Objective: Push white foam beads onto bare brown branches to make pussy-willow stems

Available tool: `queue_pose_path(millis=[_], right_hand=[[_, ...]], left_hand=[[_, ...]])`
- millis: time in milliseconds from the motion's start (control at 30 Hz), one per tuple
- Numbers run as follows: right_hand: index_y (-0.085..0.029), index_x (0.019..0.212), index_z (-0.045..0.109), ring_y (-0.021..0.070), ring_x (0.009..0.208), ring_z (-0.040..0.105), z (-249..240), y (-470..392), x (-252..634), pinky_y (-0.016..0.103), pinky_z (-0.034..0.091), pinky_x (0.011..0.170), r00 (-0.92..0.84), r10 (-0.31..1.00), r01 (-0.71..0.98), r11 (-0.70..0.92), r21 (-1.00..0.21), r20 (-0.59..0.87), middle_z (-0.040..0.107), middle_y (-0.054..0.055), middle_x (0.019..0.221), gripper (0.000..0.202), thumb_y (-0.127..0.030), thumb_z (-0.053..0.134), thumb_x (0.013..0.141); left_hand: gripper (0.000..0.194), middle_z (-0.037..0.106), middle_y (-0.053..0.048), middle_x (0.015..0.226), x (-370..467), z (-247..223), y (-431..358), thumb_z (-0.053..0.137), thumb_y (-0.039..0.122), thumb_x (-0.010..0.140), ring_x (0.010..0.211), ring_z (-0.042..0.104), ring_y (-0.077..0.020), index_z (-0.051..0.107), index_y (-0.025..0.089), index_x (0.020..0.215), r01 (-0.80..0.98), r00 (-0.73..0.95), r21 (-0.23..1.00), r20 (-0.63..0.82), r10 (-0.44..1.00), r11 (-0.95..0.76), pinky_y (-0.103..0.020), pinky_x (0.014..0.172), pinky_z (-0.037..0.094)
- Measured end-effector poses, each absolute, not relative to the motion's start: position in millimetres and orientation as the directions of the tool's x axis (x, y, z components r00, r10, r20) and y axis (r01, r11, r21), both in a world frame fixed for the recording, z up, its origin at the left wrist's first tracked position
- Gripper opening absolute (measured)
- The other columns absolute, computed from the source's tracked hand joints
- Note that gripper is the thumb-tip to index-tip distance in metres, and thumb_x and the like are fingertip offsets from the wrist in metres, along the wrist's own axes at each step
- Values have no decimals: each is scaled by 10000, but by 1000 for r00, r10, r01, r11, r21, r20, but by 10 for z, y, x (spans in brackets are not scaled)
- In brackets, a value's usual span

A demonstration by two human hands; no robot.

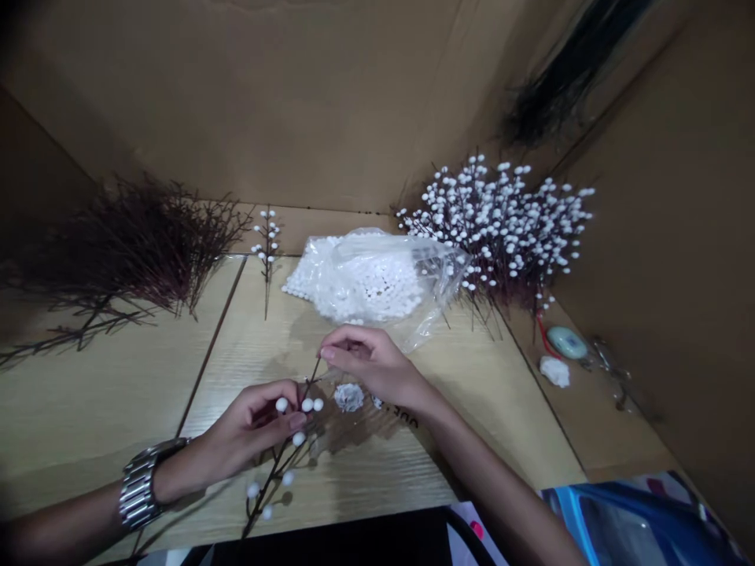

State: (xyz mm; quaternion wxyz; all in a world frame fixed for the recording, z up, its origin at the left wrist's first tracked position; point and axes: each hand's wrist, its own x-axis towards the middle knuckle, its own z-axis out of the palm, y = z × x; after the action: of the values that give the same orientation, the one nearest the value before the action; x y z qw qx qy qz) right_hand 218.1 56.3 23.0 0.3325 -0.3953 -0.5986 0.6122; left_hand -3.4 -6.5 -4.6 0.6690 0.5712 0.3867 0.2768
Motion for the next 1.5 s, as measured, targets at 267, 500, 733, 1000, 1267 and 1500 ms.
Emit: queue_pose_path(millis=[267, 500, 733, 1000, 1267, 1500], right_hand=[[-186, 825, 687, 104, 653, 548, 324, 522, 2158, 240, 422, 607, -450, 891, 109, -18, -994, -65, 623, -26, 734, 117, -292, 693, 874], [-183, 885, 692, 129, 745, 611, 303, 466, 2119, 264, 484, 674, -490, 871, 98, 91, -991, 32, 663, -2, 799, 181, -357, 652, 920], [-204, 1021, 744, 148, 858, 692, 239, 441, 2104, 293, 548, 760, -428, 901, 142, 147, -979, 73, 761, 36, 979, 170, -280, 612, 947], [-242, 1092, 709, 130, 779, 691, 245, 317, 2184, 246, 540, 670, -424, 875, 275, 371, -887, 234, 751, 6, 920, 182, -229, 665, 916], [-299, 1184, 700, 152, 850, 729, 215, 289, 2123, 296, 589, 726, -518, 777, 244, 535, -809, 358, 772, 13, 988, 309, -145, 639, 923], [-310, 1196, 701, 162, 879, 731, 192, 278, 2103, 310, 599, 741, -521, 767, 222, 544, -809, 373, 770, 19, 1003, 376, -81, 638, 904]], left_hand=[[201, 573, 13, 847, -26, 33, -106, 647, 410, 934, 765, 520, -138, 622, 213, 966, 77, 476, 981, -192, 858, 176, -237, 686, 421], [152, 659, -3, 944, 40, 65, -92, 653, 372, 938, 885, 584, -153, 679, 231, 987, 75, 327, 974, -225, 918, 212, -232, 792, 466], [159, 616, 27, 776, 45, 23, -90, 682, 344, 922, 732, 532, -122, 665, 202, 852, 38, 267, 965, -261, 928, 261, -216, 668, 425], [171, 639, 10, 794, 48, 26, -85, 679, 355, 921, 734, 556, -129, 659, 189, 883, -62, 277, 952, -272, 921, 300, -227, 663, 433], [180, 591, 15, 745, 39, 40, -57, 693, 350, 891, 663, 499, -117, 661, 174, 865, -113, 290, 935, -292, 911, 336, -224, 593, 392], [141, 613, 2, 773, 29, -27, -71, 686, 330, 901, 685, 508, -123, 687, 190, 888, -132, 313, 926, -301, 901, 355, -227, 583, 399]])
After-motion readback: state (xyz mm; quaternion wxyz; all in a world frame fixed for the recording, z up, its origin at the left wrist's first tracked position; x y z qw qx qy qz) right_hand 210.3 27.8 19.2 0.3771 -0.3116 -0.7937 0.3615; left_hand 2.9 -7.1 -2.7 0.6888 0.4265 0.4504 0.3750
